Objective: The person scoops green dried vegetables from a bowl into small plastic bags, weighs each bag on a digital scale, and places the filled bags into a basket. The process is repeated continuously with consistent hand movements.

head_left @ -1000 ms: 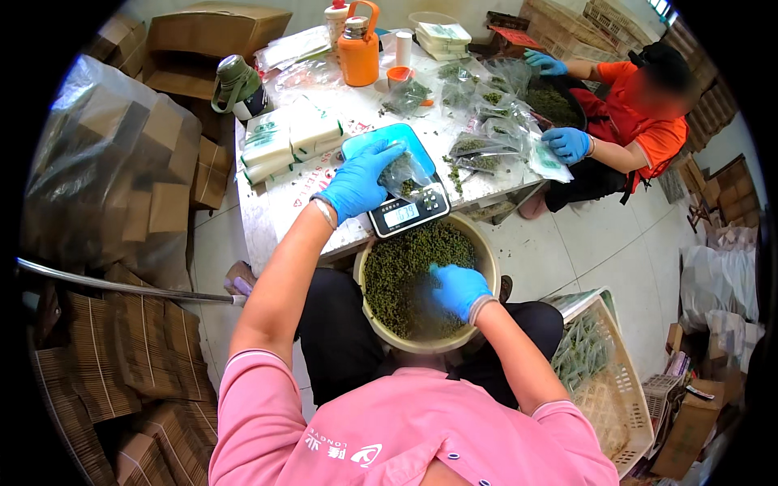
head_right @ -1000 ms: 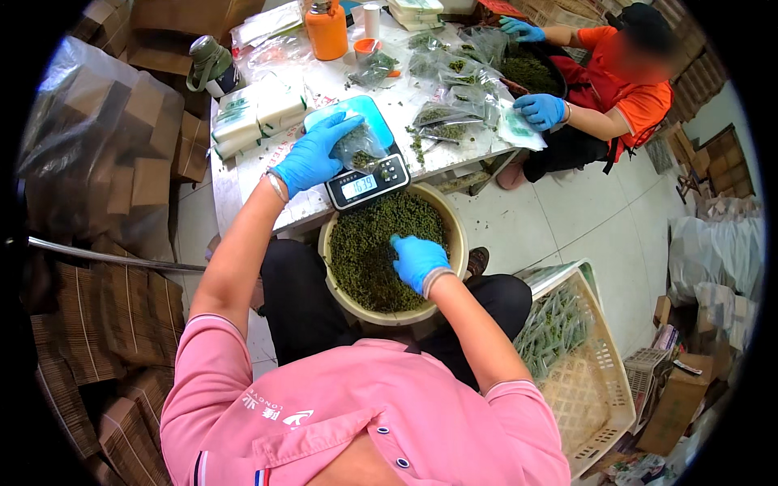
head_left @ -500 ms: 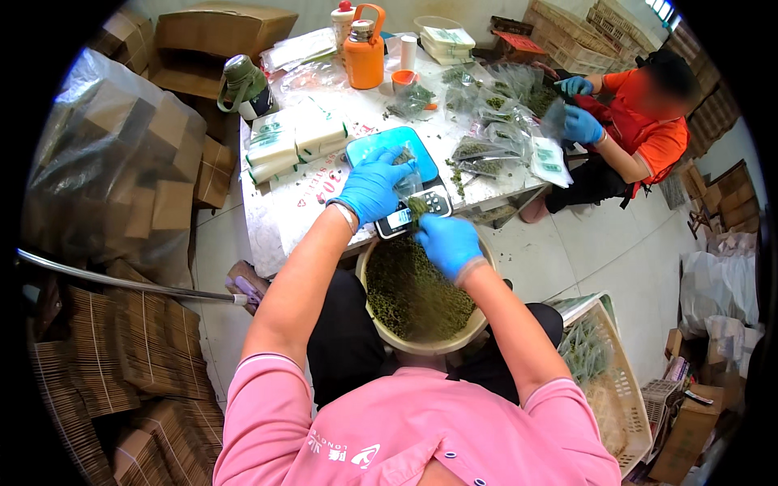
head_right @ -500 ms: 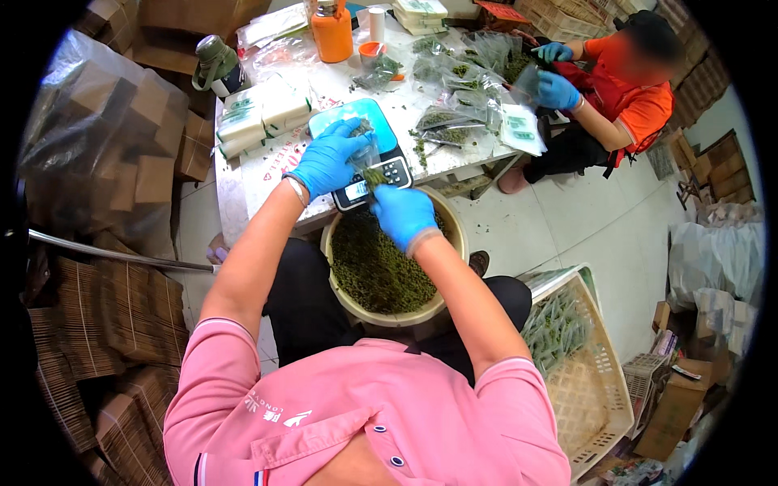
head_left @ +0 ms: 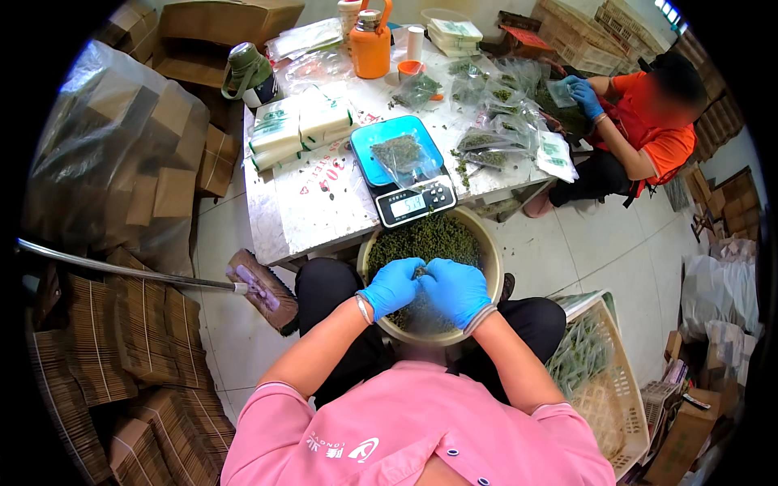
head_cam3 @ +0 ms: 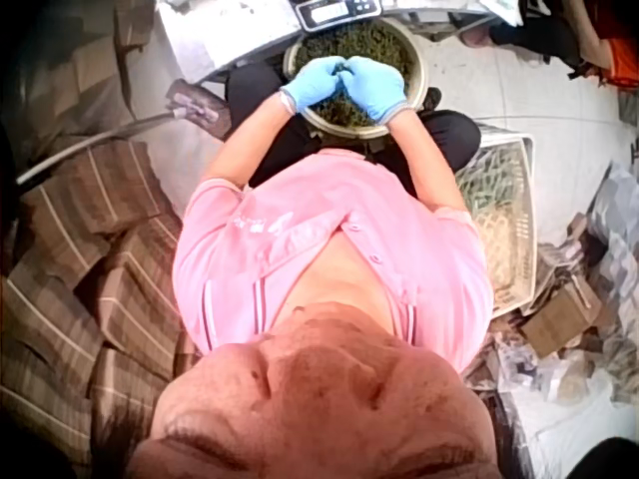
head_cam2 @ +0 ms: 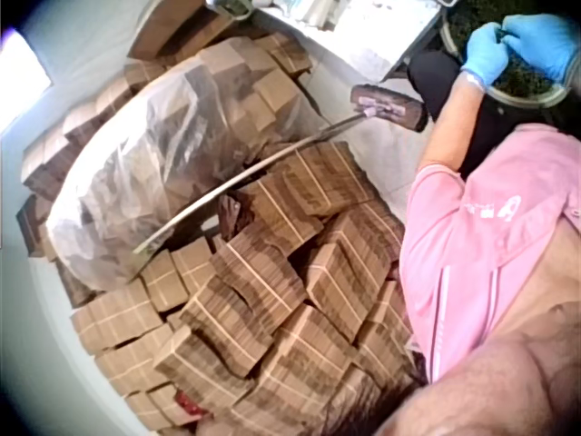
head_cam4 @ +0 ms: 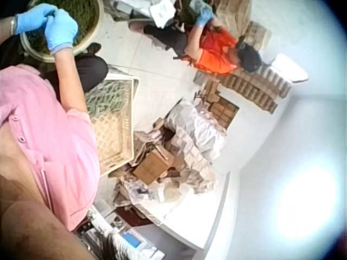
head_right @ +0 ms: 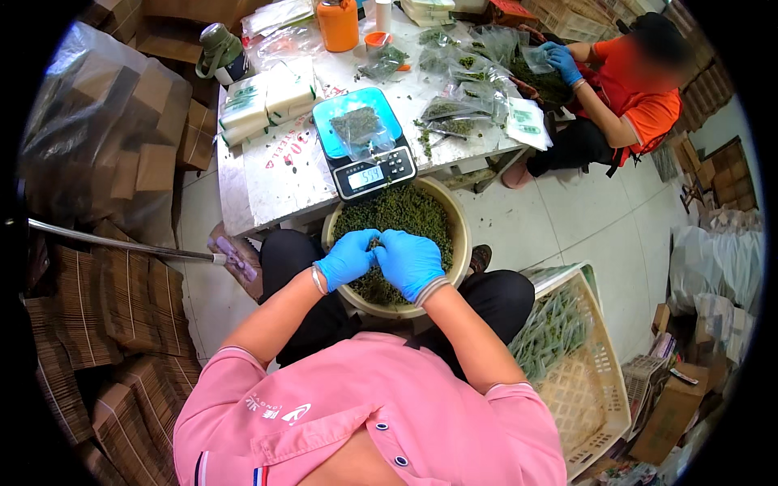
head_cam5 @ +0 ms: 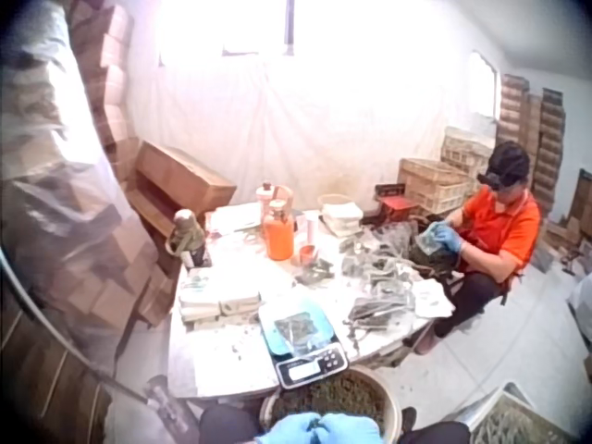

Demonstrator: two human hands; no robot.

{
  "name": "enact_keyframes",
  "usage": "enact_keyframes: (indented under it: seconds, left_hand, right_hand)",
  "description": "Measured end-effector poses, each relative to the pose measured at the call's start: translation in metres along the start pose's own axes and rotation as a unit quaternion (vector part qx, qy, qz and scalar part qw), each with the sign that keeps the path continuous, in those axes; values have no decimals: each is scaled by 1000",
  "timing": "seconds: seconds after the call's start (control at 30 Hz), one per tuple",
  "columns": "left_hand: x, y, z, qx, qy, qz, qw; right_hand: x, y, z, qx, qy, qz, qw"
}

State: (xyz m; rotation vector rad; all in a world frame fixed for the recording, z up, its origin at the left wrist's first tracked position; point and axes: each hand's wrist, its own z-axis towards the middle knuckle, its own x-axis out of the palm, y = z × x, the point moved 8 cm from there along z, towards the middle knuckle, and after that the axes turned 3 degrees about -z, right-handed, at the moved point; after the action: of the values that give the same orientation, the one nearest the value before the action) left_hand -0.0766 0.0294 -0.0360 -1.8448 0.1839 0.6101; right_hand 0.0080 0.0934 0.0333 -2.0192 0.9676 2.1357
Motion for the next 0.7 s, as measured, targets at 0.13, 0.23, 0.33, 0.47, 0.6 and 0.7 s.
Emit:
enact_keyframes:
  seconds: [0.13,0.23,0.33,0.47,0.6,0.7]
  left_hand:
    - [2,5,4,39,-38,76,996]
    - [4,1,4,58,-45,87,994]
    - [10,-2,6,34,-5,110,993]
    - [3,6,7,43,-47,87,994]
    - [6,18,11,3,-30,28,999]
    - [7,17,8,-23,-17,6,1000]
  right_hand:
    - [0,9,-2,-1,3,-55,998]
    - [4,18,-2,17,26,-111,993]
    - [17,-58,10,79,-14,-98,992]
    - [-24,-71,8,152,-95,-14,984]
    - [-49,-30,39,119,-159,56,979]
    - [-62,-20,80,137,-183,59,972]
